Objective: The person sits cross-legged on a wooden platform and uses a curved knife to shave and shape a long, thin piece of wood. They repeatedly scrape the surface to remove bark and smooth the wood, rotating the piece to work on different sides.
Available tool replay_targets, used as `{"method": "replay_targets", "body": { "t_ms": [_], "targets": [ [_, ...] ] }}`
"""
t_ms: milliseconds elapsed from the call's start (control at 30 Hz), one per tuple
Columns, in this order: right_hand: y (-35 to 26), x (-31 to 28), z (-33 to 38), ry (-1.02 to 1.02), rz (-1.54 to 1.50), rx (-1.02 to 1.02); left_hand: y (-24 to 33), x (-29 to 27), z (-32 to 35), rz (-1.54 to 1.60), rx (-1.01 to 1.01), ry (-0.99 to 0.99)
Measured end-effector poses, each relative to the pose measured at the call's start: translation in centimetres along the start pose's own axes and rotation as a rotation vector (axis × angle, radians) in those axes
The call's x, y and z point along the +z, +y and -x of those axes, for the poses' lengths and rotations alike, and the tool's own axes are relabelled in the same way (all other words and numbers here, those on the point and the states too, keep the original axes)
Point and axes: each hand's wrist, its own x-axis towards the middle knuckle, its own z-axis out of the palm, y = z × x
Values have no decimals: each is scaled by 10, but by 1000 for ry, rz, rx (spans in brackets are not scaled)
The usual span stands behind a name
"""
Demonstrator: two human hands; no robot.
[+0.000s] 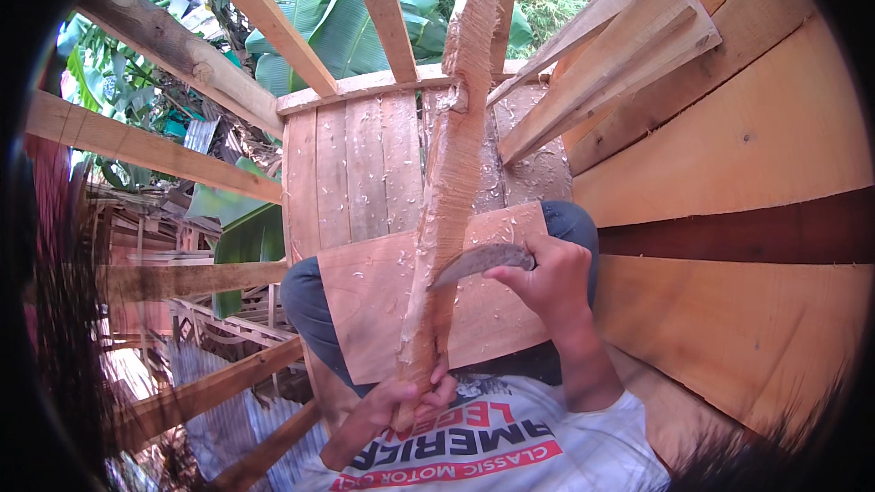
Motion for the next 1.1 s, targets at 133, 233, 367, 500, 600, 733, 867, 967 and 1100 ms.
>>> {"method": "replay_targets", "body": {
  "t_ms": [133,233,367,500,600,733,867,967,1100],
  "targets": [
    [40,-18,-7,-18,-353,408,-1,-11,7,-24,36,-25],
    [27,-28,-2,-159,-317,262,-2,-14,1,85,6,31],
    [-15,-1,11,-288,-192,-8,-3,-16,-8,29,12,-5],
    [-11,10,2,-190,-45,-28,-9,-15,-13,32,27,-58],
    [-10,14,-5,-147,-31,-34,-6,-15,-11,90,41,-66],
    [50,11,-19,17,-126,271,-6,-11,-2,-38,47,-23],
    [79,-27,-29,74,-200,303,-7,-17,11,-148,50,-42],
    [15,-17,-15,-231,-258,148,-17,-28,4,147,82,-81],
    [-30,2,6,-400,-191,-23,-9,-27,-3,162,80,-24]
  ]
}}
